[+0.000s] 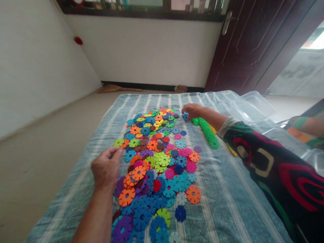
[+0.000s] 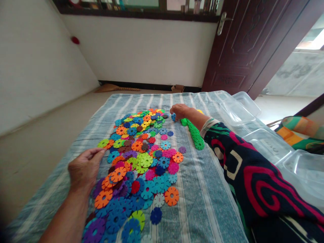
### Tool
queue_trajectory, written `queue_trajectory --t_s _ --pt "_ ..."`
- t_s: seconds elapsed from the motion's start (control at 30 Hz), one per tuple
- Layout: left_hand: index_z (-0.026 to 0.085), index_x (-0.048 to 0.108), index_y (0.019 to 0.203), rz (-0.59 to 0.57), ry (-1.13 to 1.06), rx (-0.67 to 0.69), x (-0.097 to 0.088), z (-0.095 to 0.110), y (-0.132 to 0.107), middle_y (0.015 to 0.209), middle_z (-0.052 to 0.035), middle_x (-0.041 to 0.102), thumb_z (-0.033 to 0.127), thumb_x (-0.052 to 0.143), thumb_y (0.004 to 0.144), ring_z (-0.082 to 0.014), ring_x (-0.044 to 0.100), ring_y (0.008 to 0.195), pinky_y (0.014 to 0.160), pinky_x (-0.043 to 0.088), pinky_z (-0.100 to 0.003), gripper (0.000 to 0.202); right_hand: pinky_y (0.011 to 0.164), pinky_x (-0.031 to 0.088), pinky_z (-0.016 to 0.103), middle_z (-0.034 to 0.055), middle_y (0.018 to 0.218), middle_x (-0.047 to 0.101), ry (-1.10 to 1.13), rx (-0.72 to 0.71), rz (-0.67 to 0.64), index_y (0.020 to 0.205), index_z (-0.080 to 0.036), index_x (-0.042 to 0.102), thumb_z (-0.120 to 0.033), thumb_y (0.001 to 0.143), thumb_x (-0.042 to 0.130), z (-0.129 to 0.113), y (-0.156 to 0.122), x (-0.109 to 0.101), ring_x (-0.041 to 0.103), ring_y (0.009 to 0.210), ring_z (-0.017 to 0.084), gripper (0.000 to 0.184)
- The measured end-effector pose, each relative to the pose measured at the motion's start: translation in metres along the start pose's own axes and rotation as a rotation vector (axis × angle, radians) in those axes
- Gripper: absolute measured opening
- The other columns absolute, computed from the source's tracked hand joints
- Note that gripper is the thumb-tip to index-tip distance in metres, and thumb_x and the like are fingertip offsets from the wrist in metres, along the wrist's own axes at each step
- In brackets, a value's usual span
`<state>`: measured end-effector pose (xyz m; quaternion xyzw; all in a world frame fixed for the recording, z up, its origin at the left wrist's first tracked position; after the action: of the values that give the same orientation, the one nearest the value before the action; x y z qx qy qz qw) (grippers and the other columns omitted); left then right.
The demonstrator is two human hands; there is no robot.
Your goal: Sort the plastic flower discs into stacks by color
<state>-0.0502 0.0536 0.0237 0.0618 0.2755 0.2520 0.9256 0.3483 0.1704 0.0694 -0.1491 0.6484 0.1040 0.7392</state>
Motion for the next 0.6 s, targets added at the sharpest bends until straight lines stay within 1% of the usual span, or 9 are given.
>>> queue_trajectory --t_s 0.1,0.2,0.3,0.43,0.6 --pt "0.021 0.071 0.082 0.005 -0.005 0.005 0.0002 -0.0014 0.0007 0.076 -0.0001 0.072 0.037 0.067 0.069 -0.0205 0.067 0.075 0.074 0.053 -0.031 0.021 0.083 0.045 0.029 0.0064 0.119 0.065 -0.035 0.007 -0.025 0.12 -0.025 0.065 -0.026 0.073 0.076 0.0004 -0.0008 0.0028 0.06 0.108 0.023 0.049" --pt "0.02 0.071 0.084 -0.004 -0.009 0.002 0.0014 -0.0031 0.0017 0.077 -0.001 0.072 0.038 0.067 0.068 -0.0206 0.067 0.076 0.075 0.052 -0.032 0.025 0.081 0.044 0.029 0.007 0.121 0.062 -0.027 -0.018 -0.011 0.122 -0.027 0.064 -0.024 0.074 0.075 -0.0038 -0.0022 0.0021 0.059 0.107 0.024 0.05" --pt "0.018 0.072 0.084 0.005 -0.003 -0.007 0.0011 -0.0048 0.0029 0.077 -0.0018 0.073 0.039 0.067 0.066 -0.0209 0.067 0.077 0.077 0.052 -0.033 0.028 0.078 0.044 0.028 0.0069 0.119 0.06 -0.022 -0.033 -0.003 0.117 -0.028 0.067 -0.023 0.075 0.074 -0.0066 -0.003 0.0019 0.06 0.103 0.023 0.043" --pt "0.018 0.073 0.084 0.014 0.004 -0.003 0.0009 -0.0049 0.0035 0.076 -0.0015 0.072 0.04 0.066 0.064 -0.021 0.067 0.075 0.076 0.051 -0.033 0.03 0.076 0.043 0.026 0.0057 0.116 0.061 -0.028 -0.014 0.009 0.111 -0.026 0.069 -0.021 0.077 0.07 -0.0049 -0.0031 0.0016 0.061 0.1 0.021 0.035" --pt "0.019 0.073 0.083 0.014 0.006 -0.01 0.0007 -0.0029 0.0019 0.076 -0.0011 0.072 0.04 0.066 0.063 -0.0211 0.068 0.076 0.076 0.051 -0.033 0.03 0.076 0.044 0.026 0.0055 0.118 0.061 -0.019 -0.001 0.029 0.114 -0.025 0.067 -0.022 0.075 0.071 -0.0028 -0.0031 0.0033 0.061 0.101 0.021 0.039"
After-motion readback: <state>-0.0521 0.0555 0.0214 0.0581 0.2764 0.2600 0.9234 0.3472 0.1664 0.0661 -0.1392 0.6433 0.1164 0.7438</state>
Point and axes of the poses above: each hand's wrist, its own y-axis towards the middle knuckle, its own x-axis out of the palm, z = x × y, the point moved 8 cm from there along y, towards the middle knuckle
